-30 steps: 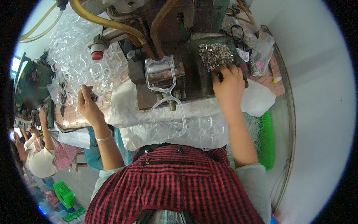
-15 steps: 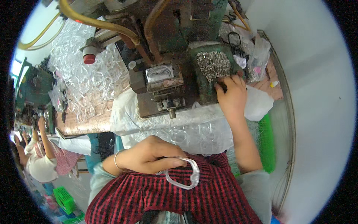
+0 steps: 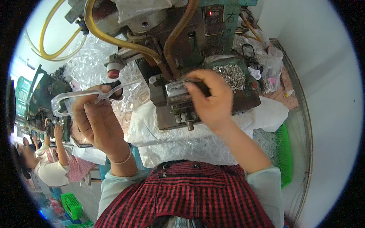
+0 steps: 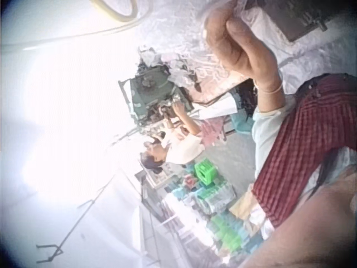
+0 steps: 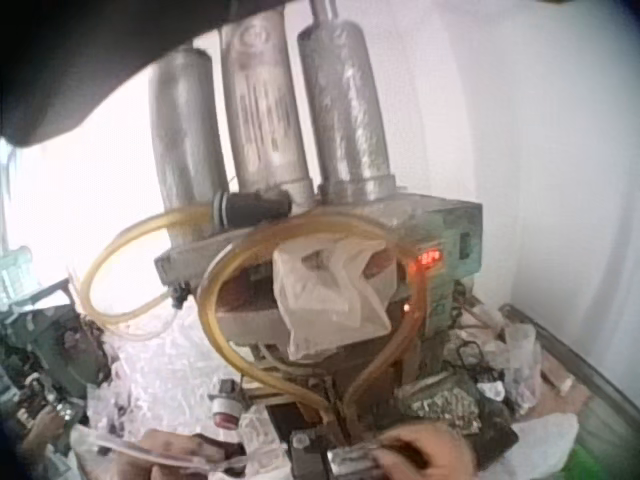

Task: The person places a sheet of bubble wrap on the workbench, then repeatedly picks up clear plastic frames and small metal components, inserts them into a press machine, and removes the assembled units. The person handles the parts one at a time and places the finished assemblies on the work surface.

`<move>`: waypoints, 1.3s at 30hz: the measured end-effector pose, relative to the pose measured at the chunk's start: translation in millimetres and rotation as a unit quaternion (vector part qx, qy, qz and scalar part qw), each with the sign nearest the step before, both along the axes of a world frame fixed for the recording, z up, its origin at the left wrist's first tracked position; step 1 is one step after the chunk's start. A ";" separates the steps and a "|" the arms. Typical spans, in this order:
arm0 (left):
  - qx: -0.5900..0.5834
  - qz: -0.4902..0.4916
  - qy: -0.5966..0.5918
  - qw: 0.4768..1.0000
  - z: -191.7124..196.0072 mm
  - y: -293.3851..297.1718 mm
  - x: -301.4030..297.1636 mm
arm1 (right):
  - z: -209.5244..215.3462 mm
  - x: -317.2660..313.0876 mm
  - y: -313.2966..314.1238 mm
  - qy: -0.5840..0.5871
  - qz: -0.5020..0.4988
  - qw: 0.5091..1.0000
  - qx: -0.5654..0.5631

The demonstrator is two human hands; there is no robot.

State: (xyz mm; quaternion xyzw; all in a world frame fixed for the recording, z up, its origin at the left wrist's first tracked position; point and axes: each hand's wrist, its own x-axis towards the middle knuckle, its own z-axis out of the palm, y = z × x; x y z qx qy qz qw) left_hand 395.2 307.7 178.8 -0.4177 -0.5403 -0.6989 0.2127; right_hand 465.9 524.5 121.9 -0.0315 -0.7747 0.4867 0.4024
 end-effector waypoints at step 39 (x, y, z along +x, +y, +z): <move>-0.305 0.004 0.241 0.921 -53.1 31.1 12.0 | -75.9 50.0 81.7 -0.253 -0.170 0.917 0.257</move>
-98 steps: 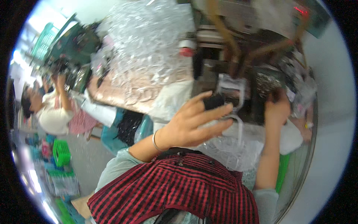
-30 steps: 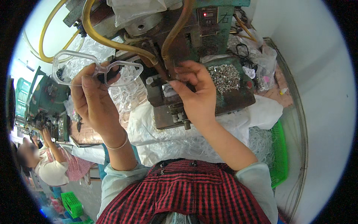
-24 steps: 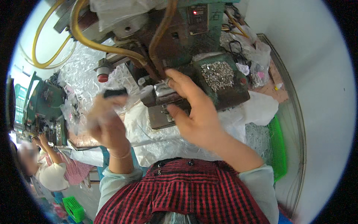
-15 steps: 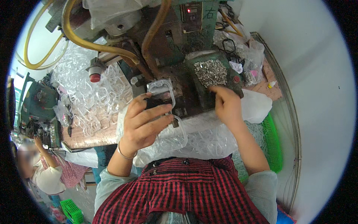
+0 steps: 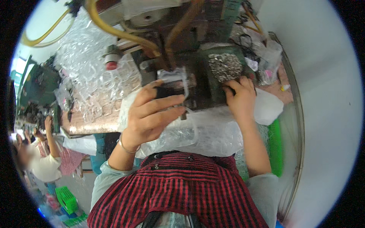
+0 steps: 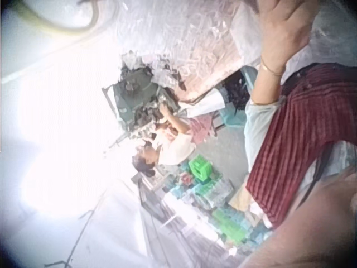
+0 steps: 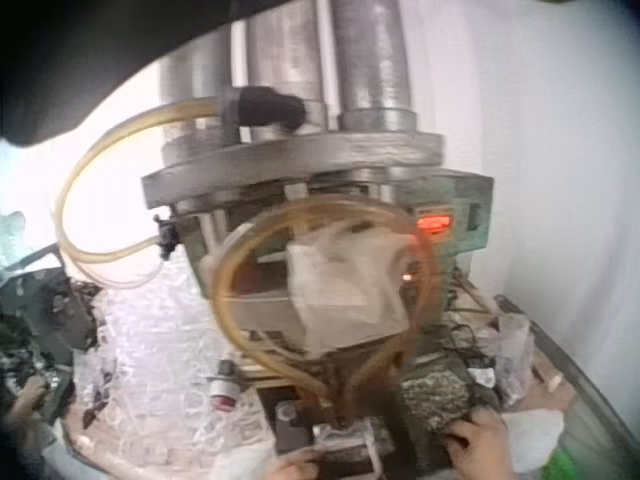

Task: The person places a sheet of bubble wrap on the workbench, then repeatedly picks up clear plastic frames and small metal components, inserts them into a press machine, and removes the assembled units. The person handles the parts one at a time and places the finished assemblies on the work surface.

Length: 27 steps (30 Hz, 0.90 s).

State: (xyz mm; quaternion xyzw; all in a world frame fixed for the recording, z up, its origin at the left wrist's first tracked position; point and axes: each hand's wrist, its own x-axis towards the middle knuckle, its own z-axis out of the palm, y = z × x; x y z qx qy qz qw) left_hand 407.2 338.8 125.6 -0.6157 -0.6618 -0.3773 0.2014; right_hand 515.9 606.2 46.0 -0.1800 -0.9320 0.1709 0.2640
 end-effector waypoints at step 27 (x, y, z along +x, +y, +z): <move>-0.191 0.645 -0.075 0.736 -121.1 -350.2 -162.2 | 29.5 23.5 -9.8 0.153 -0.005 0.957 -0.246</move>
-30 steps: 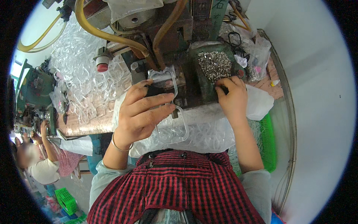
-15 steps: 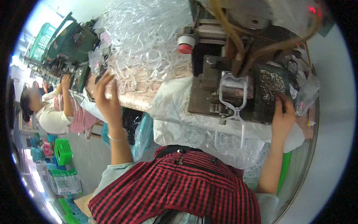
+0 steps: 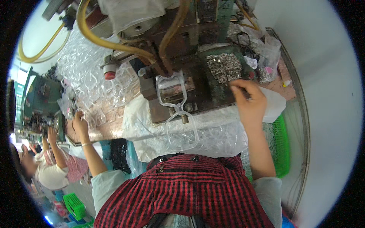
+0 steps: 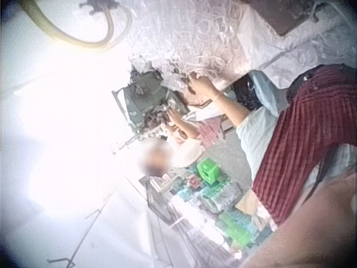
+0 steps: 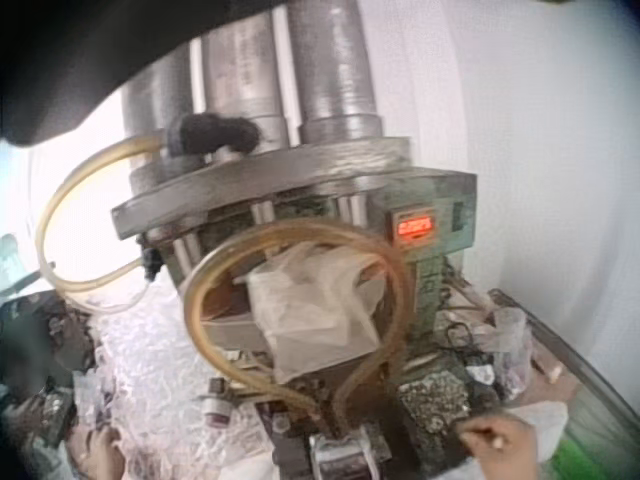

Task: The person places a sheet of bubble wrap on the workbench, then repeatedly picks up clear plastic frames and small metal components, inserts them into a press machine, and removes the assembled units. The person handles the parts one at a time and places the finished assemblies on the work surface.

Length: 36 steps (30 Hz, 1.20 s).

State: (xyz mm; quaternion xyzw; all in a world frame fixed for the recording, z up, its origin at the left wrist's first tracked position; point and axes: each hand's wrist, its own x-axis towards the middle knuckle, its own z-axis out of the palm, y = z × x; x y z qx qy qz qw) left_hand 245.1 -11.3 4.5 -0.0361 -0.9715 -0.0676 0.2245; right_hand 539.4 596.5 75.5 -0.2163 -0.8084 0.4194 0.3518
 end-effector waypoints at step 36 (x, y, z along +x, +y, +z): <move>0.741 -0.268 -0.091 0.609 84.2 259.3 67.8 | -32.0 15.4 2.0 -0.074 -0.029 0.988 0.135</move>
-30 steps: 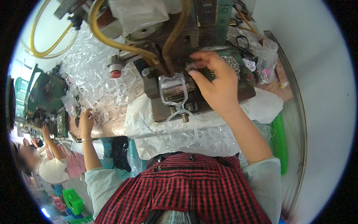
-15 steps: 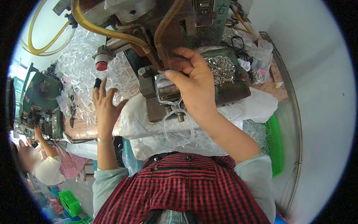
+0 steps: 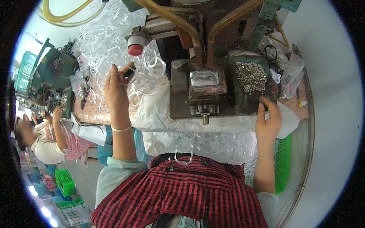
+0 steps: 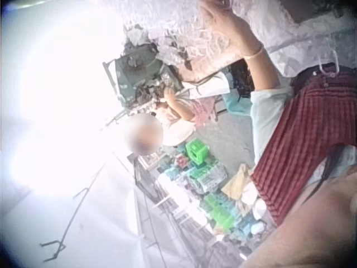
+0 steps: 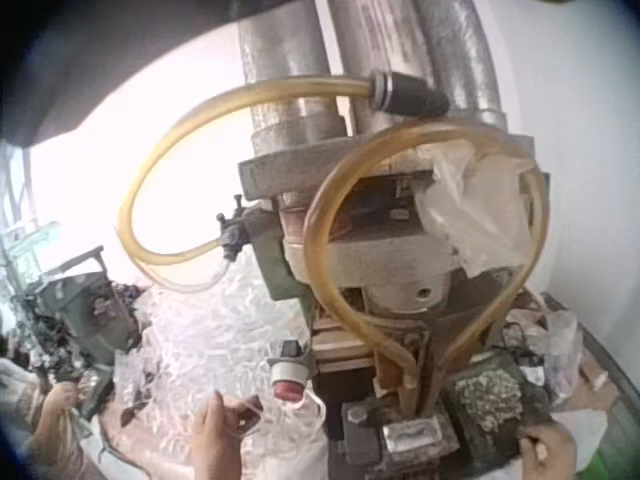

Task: The person places a sheet of bubble wrap on the workbench, then repeatedly picks up clear plastic frames and small metal components, inserts them into a press machine, and removes the assembled units. The person handles the parts one at a time and places the finished assemblies on the work surface.

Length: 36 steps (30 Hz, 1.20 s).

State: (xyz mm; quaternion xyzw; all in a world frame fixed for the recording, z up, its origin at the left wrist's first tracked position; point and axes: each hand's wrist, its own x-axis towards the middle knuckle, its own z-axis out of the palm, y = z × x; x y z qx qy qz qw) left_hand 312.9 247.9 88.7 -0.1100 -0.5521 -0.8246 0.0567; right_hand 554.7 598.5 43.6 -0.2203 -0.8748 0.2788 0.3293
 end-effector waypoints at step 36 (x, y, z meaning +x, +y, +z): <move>-0.360 -0.202 0.536 0.736 80.7 55.9 129.3 | 9.8 -53.8 12.4 0.039 -0.070 0.997 0.003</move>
